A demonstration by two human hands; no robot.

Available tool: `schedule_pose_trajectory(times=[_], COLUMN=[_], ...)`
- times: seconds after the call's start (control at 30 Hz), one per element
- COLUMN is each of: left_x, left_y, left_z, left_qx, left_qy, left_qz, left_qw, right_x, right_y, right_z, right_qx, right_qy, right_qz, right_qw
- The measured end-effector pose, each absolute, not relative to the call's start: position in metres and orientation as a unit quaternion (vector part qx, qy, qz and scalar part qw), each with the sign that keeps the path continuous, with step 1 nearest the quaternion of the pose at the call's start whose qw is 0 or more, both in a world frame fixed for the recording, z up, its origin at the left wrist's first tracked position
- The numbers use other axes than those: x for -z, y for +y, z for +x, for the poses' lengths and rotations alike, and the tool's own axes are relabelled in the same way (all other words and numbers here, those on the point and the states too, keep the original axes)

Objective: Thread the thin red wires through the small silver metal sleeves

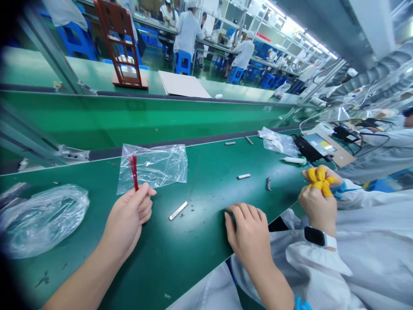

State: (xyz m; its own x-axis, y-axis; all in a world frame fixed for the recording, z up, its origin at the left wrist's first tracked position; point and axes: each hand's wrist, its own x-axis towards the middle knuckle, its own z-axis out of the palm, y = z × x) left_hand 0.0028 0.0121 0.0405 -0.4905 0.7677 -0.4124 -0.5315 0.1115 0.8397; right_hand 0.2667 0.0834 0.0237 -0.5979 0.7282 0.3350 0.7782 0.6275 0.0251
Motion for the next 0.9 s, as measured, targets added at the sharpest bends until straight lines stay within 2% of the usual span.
schedule_pose_trajectory(times=[0.1,0.2,0.47,0.63,0.9], left_x=[-0.041,-0.04,-0.04,-0.043,-0.037], left_y=[0.011,0.011,0.01,0.007,0.002], left_z=[0.003,0.003,0.007,0.017,0.027], left_qx=[-0.656,-0.656,-0.624,-0.564,-0.476], left_qy=[0.562,0.565,0.594,0.604,0.566], left_qz=[0.116,0.127,0.194,0.304,0.408], left_qw=[0.491,0.484,0.47,0.475,0.536], right_x=[-0.028,-0.028,-0.02,-0.024,-0.046], right_y=[0.087,0.097,0.104,0.086,0.056], right_z=[0.248,0.223,0.213,0.219,0.209], right_qx=[-0.001,-0.075,-0.075,-0.144,-0.345], right_qy=[-0.892,-0.91,-0.921,-0.908,-0.846], right_qz=[-0.417,-0.383,-0.367,-0.369,-0.358], right_qw=[0.175,0.141,0.103,0.139,0.19])
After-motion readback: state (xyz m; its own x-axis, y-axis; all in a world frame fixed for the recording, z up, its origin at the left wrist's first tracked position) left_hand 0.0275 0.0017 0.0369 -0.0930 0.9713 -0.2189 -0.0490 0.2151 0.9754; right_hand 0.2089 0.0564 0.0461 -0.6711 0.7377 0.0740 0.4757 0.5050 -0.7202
